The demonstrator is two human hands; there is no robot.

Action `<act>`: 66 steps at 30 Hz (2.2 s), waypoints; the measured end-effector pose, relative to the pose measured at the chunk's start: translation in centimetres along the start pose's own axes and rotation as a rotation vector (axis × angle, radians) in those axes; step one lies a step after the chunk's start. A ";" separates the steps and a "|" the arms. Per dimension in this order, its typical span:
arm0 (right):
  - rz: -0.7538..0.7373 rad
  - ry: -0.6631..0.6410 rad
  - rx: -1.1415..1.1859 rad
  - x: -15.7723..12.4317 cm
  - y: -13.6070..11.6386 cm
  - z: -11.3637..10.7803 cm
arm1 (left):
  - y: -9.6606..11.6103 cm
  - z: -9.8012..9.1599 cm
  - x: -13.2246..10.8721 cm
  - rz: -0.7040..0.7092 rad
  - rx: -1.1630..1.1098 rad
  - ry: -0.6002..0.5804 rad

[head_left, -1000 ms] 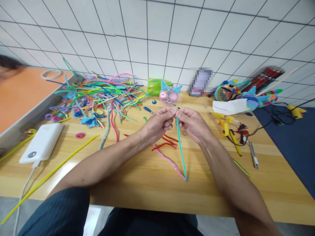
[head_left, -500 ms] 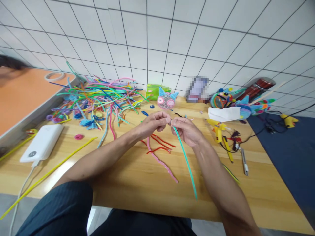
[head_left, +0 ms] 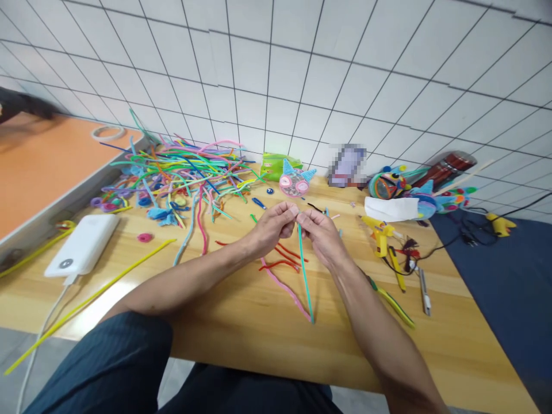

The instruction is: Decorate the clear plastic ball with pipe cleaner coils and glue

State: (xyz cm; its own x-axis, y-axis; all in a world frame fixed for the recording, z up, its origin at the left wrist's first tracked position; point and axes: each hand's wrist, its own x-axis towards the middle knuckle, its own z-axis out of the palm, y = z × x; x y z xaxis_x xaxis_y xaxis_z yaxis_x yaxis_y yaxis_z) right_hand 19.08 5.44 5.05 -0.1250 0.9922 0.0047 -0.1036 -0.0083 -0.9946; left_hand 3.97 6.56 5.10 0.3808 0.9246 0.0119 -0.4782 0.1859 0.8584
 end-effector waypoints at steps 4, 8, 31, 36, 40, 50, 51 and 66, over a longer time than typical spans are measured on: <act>-0.014 0.069 0.035 -0.4 0.6 0.8 | -0.2 0.9 -0.9 -0.030 -0.125 0.055; 0.058 0.063 0.108 -0.9 0.1 0.6 | 0.1 0.7 -0.8 -0.088 -0.135 0.022; -0.064 0.077 -0.022 -2.1 -1.9 -0.2 | 0.9 1.8 -0.8 -0.038 -0.077 -0.038; -0.134 0.072 -0.037 -2.3 -2.2 -0.5 | 1.3 5.0 -1.9 -0.057 -0.293 0.079; -0.088 -0.023 0.048 -2.4 -3.3 -1.3 | 1.8 5.6 -2.4 -0.039 -0.306 0.069; 0.017 -0.094 0.094 -2.2 -5.5 -2.6 | 4.8 2.7 0.0 0.059 0.236 -0.269; 0.020 -0.090 0.086 -2.1 -5.5 -2.5 | 4.9 2.8 0.1 0.066 0.229 -0.251; -0.086 -0.029 0.024 -0.4 -4.7 -0.9 | 3.2 4.5 -1.5 -0.056 -0.310 0.083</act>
State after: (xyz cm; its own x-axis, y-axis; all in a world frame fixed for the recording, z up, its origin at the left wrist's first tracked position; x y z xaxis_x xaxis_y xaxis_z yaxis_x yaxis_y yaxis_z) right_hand 20.55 5.17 9.66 -0.1432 0.9853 0.0929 -0.1383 0.0730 -0.9877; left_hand 5.41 4.31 10.15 0.3535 0.9316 -0.0841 -0.6811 0.3180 0.6595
